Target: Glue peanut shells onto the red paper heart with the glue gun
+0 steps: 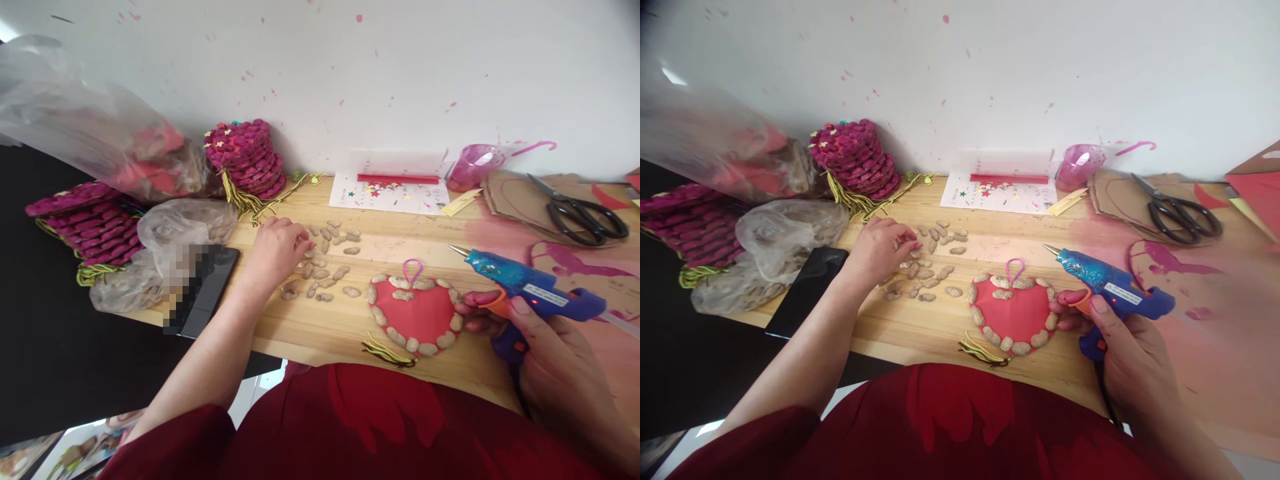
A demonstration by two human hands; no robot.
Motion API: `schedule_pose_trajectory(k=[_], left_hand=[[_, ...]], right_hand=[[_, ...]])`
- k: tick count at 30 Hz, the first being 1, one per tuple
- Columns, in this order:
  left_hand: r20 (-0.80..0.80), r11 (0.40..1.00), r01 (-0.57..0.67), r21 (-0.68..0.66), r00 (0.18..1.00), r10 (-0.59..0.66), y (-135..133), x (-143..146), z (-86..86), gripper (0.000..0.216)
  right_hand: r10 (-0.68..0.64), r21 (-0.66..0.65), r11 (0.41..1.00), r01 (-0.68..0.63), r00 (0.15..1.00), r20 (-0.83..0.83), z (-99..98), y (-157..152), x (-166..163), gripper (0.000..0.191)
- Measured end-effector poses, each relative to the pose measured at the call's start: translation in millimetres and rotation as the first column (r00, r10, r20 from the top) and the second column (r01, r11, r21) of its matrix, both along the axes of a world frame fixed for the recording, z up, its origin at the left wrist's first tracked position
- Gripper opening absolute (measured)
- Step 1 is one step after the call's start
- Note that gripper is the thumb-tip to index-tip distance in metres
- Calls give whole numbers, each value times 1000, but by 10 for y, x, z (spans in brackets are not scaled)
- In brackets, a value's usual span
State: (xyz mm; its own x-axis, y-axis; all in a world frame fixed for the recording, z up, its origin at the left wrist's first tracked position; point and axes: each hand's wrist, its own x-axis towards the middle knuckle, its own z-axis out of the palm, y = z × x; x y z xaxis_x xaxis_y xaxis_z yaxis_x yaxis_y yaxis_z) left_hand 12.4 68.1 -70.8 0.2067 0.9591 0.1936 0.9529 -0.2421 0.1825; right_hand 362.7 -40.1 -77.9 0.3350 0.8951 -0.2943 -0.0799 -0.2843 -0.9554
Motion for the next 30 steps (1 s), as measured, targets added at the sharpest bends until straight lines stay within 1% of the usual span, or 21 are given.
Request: schedule_pose_trajectory(k=[3, 6, 8, 12, 19, 22, 27, 30], left_hand=[[23, 1000, -17, 5, 1000, 17, -11, 13, -25, 10], [54, 1000, -6, 15, 999, 5, -4, 2, -48, 14], [70, 998, 4, 57, 998, -8, 8, -18, -58, 18], [107, 988, 3, 156, 994, -20, 21, -60, -65, 17], [128, 978, -36, 206, 992, 10, 18, -104, -106, 34], [178, 972, -48, 231, 984, 6, 28, -134, -129, 30], [280, 962, -21, 273, 958, -58, 7, -162, -131, 21], [301, 968, -43, 247, 953, -34, -31, -163, -111, 17]], right_hand=[[19, 6, 1000, -19, 1000, 4, -5, -13, 7, 39], [25, 6, 1000, -25, 1000, 5, -13, -18, 12, 37], [19, 2, 1000, -19, 1000, 7, -23, -14, 16, 38], [11, 1, 1000, -11, 1000, 13, -47, -12, 34, 40], [23, 10, 1000, -23, 999, 27, -77, -38, 69, 38], [32, 29, 999, -33, 999, 23, -89, -36, 69, 35], [31, 43, 999, -32, 999, 8, -49, -16, 29, 37], [14, 39, 999, -15, 1000, 16, -4, -8, -4, 39]])
